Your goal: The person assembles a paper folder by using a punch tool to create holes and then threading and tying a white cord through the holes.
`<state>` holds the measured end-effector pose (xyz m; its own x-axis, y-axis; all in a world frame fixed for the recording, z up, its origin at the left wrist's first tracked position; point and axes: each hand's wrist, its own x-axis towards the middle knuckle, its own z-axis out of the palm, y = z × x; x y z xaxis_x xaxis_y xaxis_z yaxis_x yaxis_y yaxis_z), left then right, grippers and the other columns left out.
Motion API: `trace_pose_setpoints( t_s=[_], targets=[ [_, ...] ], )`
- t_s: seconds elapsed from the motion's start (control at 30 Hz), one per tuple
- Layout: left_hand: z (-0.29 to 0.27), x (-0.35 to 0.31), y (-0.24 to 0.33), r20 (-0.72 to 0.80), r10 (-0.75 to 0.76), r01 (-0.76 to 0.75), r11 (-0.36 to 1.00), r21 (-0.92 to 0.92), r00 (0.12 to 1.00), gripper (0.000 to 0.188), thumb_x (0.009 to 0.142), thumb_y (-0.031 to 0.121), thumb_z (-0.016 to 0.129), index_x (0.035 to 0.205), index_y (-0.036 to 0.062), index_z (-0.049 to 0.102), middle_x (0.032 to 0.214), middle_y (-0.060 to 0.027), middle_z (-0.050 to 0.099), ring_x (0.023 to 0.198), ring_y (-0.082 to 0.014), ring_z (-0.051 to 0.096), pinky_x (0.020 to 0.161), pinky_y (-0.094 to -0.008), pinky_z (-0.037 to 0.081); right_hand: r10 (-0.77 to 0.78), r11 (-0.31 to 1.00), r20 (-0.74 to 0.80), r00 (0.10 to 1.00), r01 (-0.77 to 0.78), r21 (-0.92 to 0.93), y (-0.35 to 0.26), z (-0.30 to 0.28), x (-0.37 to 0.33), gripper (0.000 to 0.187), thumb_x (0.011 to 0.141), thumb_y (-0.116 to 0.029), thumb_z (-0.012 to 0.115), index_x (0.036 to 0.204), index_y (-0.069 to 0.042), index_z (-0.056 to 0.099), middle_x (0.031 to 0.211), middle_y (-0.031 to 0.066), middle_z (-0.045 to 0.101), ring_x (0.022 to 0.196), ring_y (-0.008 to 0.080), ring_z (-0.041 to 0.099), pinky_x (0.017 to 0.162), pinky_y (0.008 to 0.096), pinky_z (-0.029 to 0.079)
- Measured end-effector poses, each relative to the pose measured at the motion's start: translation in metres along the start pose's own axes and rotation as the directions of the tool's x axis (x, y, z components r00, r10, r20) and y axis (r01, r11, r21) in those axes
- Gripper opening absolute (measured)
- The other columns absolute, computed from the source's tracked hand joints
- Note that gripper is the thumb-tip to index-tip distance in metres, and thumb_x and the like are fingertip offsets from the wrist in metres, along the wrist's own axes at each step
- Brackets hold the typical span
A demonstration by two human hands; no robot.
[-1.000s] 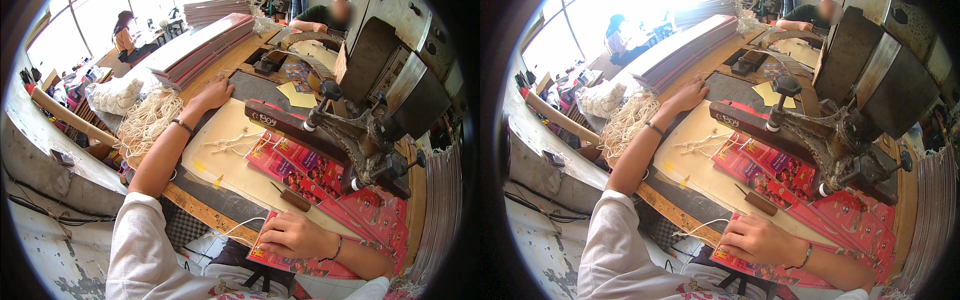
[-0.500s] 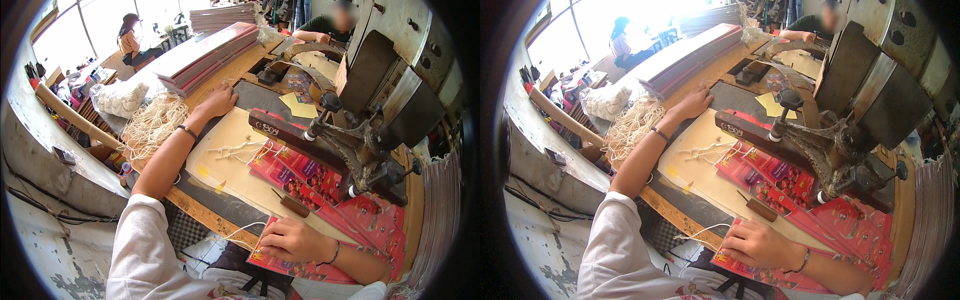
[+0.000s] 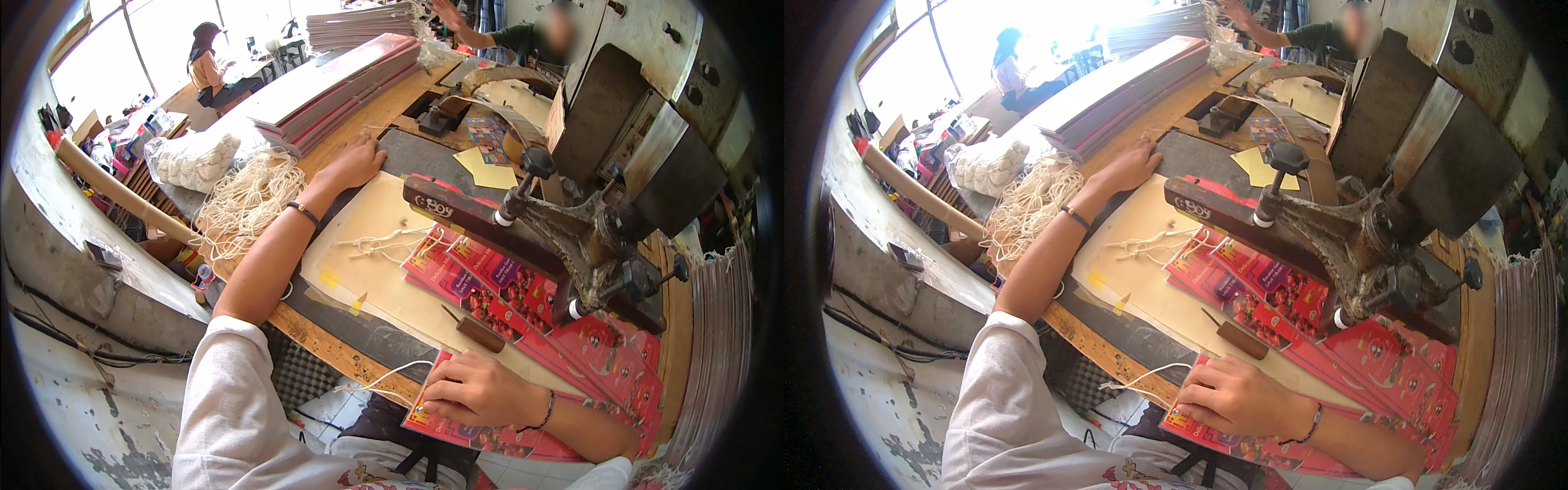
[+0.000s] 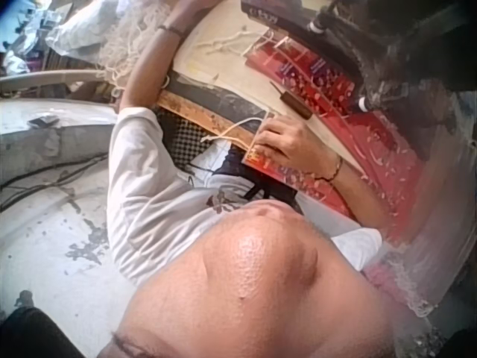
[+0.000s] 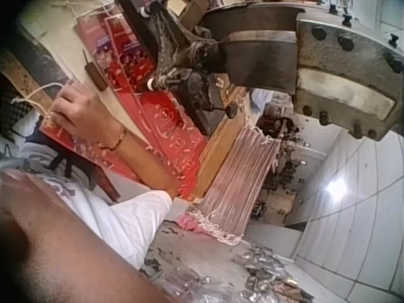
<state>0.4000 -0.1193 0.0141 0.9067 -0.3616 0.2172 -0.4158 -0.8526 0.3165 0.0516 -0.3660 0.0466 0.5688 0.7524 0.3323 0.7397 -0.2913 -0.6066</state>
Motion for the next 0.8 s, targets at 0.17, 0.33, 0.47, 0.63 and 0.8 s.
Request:
trace_pose_setpoints(
  t_s=[0.17, 0.33, 0.47, 0.63, 0.8],
  targets=[
    [-0.004, 0.000, 0.002, -0.149, -0.128, 0.125, 0.992, -0.029, 0.981, 0.046, 0.096, 0.019, 0.045, 0.135, -0.0053, 0.049, 0.134, -0.0264, 0.055, 0.128, -0.0414, 0.051, 0.107, -0.0467, 0.042, -0.007, 1.000, -0.002, 1.000, 0.007, 0.003, 0.001, 0.001, 0.000, 0.013, 0.090, -0.020, 0.071, 0.090, -0.007, 0.066, 0.092, 0.0036, 0.063, 0.081, 0.0243, 0.061, 0.075, 0.0374, 0.049],
    [-0.033, -0.011, -0.004, 0.062, -0.278, 0.263, 0.947, 0.183, 0.958, 0.039, 0.090, 0.011, 0.048, 0.125, -0.0057, 0.058, 0.133, -0.0243, 0.057, 0.126, -0.0380, 0.054, 0.106, -0.0449, 0.044, -0.013, 1.000, 0.001, 1.000, 0.013, 0.002, 0.001, 0.002, -0.001, 0.014, 0.091, -0.020, 0.070, 0.091, -0.007, 0.066, 0.093, 0.0038, 0.063, 0.082, 0.0248, 0.060, 0.076, 0.0377, 0.049],
    [-0.028, -0.010, -0.008, 0.007, -0.247, 0.241, 0.949, 0.206, 0.969, 0.035, 0.090, 0.010, 0.048, 0.119, -0.0052, 0.062, 0.133, -0.0236, 0.057, 0.126, -0.0368, 0.054, 0.104, -0.0441, 0.045, -0.023, 1.000, -0.004, 1.000, 0.023, -0.006, 0.001, 0.001, 0.000, 0.013, 0.091, -0.020, 0.069, 0.091, -0.007, 0.066, 0.092, 0.0039, 0.063, 0.082, 0.0249, 0.060, 0.076, 0.0376, 0.049],
    [-0.025, -0.010, -0.012, -0.003, -0.209, 0.204, 0.953, 0.224, 0.978, 0.034, 0.090, 0.009, 0.048, 0.117, -0.0048, 0.062, 0.131, -0.0240, 0.058, 0.125, -0.0367, 0.055, 0.103, -0.0440, 0.047, -0.017, 1.000, 0.002, 1.000, 0.017, -0.003, 0.001, 0.001, 0.001, 0.013, 0.090, -0.020, 0.070, 0.091, -0.008, 0.066, 0.092, 0.0034, 0.063, 0.082, 0.0244, 0.060, 0.076, 0.0374, 0.048],
    [-0.022, -0.009, -0.011, 0.012, -0.184, 0.175, 0.953, 0.247, 0.983, 0.033, 0.089, 0.007, 0.049, 0.116, -0.0058, 0.062, 0.129, -0.0249, 0.059, 0.123, -0.0379, 0.056, 0.101, -0.0447, 0.047, -0.012, 1.000, 0.000, 1.000, 0.012, 0.001, 0.001, 0.001, 0.001, 0.013, 0.090, -0.021, 0.070, 0.090, -0.008, 0.067, 0.091, 0.0025, 0.063, 0.082, 0.0233, 0.061, 0.076, 0.0368, 0.049]
  ],
)
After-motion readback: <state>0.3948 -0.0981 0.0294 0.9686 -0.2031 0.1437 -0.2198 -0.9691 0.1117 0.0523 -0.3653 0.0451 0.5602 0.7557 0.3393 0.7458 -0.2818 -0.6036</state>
